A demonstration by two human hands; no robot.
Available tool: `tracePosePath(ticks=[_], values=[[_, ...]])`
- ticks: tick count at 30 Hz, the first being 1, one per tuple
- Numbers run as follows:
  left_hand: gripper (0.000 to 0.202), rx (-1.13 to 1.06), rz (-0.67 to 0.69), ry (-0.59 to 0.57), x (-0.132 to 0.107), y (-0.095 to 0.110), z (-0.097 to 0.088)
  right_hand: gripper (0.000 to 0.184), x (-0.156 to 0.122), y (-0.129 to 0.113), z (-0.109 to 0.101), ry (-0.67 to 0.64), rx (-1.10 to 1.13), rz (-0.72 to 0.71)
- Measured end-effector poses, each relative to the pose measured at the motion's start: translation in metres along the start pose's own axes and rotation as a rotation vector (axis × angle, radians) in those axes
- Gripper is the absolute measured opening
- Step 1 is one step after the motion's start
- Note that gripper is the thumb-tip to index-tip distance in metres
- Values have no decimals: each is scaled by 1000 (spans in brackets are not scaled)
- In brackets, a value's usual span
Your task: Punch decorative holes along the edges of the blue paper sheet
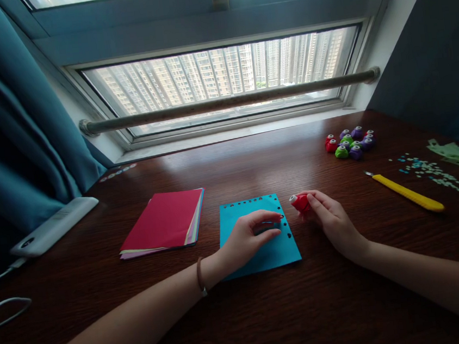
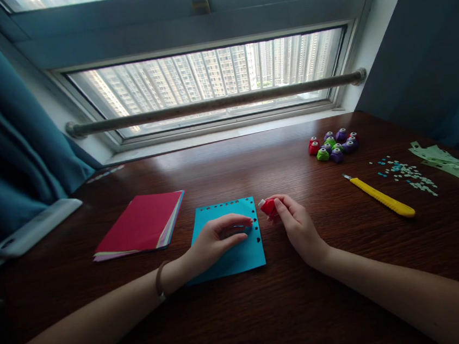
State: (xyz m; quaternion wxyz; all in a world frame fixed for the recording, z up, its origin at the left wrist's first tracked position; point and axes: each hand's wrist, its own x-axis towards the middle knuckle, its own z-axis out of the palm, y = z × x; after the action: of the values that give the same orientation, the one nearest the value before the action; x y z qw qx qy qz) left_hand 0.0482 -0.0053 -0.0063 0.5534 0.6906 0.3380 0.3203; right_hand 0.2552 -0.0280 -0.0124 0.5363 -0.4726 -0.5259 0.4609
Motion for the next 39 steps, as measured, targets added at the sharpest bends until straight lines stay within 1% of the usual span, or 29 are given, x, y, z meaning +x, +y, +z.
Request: tracePosePath(ticks=[3, 6, 11, 13, 15, 17, 19, 21, 23, 26, 28, 30, 33, 35, 37, 39], values=[[27, 135, 94, -30, -2, 2, 0, 29, 4, 5, -1, -10, 119, 48], [25, 303, 205, -46, -5, 3, 0, 28, 5, 4, 0, -30, 235, 81], [22, 445, 324, -1, -9, 3, 2, 27, 5, -2, 1, -75, 378, 161], [20, 471, 343, 19, -10, 3, 3, 27, 5, -3, 1, -102, 412, 194], [20, 494, 354, 7, -11, 4, 3, 27, 5, -3, 1, -102, 431, 226], [24, 532, 377, -38, -12, 5, 4, 28, 5, -2, 1, -77, 433, 261], [30, 593, 422, -94, -14, 8, 5, 29, 6, -3, 0, -49, 434, 291], [33, 657, 471, -126, -15, 10, 6, 28, 7, -4, 0, -38, 448, 305], [29, 700, 491, -131, -16, 11, 6, 27, 7, -5, 1, -36, 469, 308], [26, 729, 479, -114, -16, 11, 6, 27, 6, -6, 2, -32, 473, 302], [32, 761, 473, -115, -16, 11, 7, 29, 5, -6, 2, -19, 472, 301], [44, 816, 462, -127, -15, 10, 7, 29, 6, -6, 2, -19, 478, 301], [56, 882, 426, -142, -15, 9, 9, 27, 15, -8, -3, -37, 472, 257], [55, 896, 403, -152, -16, 9, 10, 28, 29, -11, -14, -11, 422, 174], [51, 897, 388, -160, -17, 8, 10, 29, 47, -12, -32, 60, 287, 63], [45, 898, 387, -153, -18, 8, 9, 33, 68, -12, -57, 188, 23, -56]])
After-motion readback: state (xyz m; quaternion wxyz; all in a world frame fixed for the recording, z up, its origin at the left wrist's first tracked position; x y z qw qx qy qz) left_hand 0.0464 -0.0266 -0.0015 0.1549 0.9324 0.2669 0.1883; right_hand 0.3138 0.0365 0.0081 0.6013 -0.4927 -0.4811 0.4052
